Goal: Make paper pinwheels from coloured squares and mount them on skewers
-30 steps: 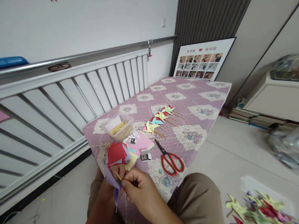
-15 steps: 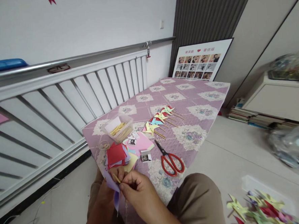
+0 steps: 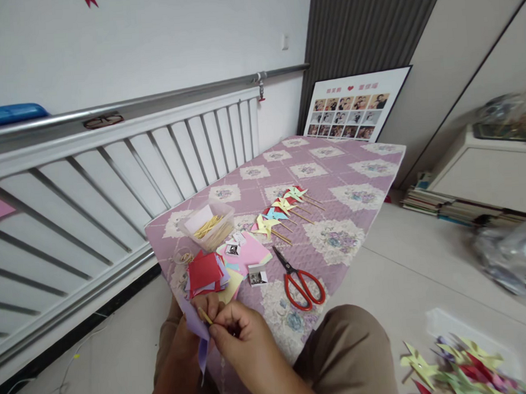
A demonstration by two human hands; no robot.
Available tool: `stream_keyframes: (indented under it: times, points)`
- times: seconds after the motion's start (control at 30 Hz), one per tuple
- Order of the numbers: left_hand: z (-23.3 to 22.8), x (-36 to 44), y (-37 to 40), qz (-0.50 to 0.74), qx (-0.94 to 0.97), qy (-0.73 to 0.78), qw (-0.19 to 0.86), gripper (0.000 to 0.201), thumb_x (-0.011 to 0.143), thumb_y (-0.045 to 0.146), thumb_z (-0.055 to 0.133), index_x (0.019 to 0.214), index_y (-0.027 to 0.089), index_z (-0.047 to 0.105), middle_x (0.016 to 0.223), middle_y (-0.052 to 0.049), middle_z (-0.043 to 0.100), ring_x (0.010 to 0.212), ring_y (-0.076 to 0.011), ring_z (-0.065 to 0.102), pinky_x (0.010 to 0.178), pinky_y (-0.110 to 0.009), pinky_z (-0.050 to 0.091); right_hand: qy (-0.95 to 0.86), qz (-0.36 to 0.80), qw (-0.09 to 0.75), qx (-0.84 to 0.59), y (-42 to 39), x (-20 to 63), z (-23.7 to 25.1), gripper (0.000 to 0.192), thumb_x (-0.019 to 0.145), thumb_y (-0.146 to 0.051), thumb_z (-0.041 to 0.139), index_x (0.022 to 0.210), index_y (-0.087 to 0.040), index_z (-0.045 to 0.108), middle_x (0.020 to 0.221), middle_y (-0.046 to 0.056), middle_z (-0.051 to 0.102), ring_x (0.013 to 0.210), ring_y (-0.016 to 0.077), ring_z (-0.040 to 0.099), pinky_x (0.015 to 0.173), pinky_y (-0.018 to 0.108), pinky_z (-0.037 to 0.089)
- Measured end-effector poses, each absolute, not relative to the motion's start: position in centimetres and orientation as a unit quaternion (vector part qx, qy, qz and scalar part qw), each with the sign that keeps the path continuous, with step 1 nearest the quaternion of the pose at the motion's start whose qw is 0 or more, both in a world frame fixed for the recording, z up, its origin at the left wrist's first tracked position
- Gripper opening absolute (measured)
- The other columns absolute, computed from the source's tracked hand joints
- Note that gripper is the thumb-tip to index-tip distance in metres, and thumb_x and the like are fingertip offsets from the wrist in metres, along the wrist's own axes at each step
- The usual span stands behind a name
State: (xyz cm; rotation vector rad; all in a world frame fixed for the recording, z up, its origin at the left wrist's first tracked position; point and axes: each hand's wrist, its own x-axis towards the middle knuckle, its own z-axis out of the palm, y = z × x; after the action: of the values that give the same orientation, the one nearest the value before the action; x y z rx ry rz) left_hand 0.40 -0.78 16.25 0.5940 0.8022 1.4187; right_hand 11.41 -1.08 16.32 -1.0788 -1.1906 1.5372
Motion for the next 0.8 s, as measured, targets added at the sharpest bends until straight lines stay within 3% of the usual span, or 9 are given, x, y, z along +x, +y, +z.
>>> stream_keyframes:
  times: [0.2, 0.47, 0.63, 0.8]
  points:
    - [17.3, 1.0, -1.4, 0.643, 0.249, 0.382, 0.615, 0.03, 0.063, 0.029, 0.079, 0.061, 0.019, 0.051, 0.062, 0.003, 0.05, 0.058, -0.0109, 0.044, 0.058, -0.024, 0.038, -0.517, 0.581, 0.445, -0.445, -1.2, 11.5, 15.6, 0.019, 0.073, -0.029, 0.061, 0.062, -0.022, 0.047, 0.055, -0.007, 0.042, 0.052, 0.0104, 0.035, 0.051, 0.023, 0.029]
    - [16.4, 0.7, -0.9, 0.629, 0.301, 0.376, 0.61, 0.025, 0.067, 0.036, 0.076, 0.063, 0.022, 0.056, 0.065, 0.002, 0.049, 0.063, -0.0146, 0.043, 0.061, -0.027, 0.039, -0.603, 0.485, 0.447, -0.449, -1.0, 12.1, 16.0, 0.017, 0.075, -0.019, 0.058, 0.06, -0.021, 0.049, 0.06, -0.005, 0.048, 0.057, 0.012, 0.043, 0.055, 0.023, 0.033]
    - [14.9, -0.1, -0.1, 0.594, 0.328, 0.335, 0.653, 0.03, 0.06, 0.039, 0.079, 0.054, 0.022, 0.055, 0.06, 0.001, 0.046, 0.059, -0.0151, 0.038, 0.059, -0.028, 0.036, -0.615, 0.474, 0.445, -0.446, -1.0, 12.1, 16.1, 0.017, 0.075, -0.017, 0.057, 0.061, -0.021, 0.049, 0.059, -0.005, 0.047, 0.057, 0.0122, 0.043, 0.055, 0.023, 0.033]
    - [13.9, -0.5, 0.2, 0.59, 0.326, 0.342, 0.655, 0.025, 0.062, 0.037, 0.078, 0.057, 0.022, 0.058, 0.063, 0.001, 0.049, 0.061, -0.0151, 0.041, 0.06, -0.028, 0.038, -0.626, 0.467, 0.44, -0.443, -0.7, 12.5, 16.2, 0.019, 0.077, -0.017, 0.057, 0.06, -0.021, 0.048, 0.06, -0.004, 0.047, 0.059, 0.0123, 0.043, 0.057, 0.024, 0.033]
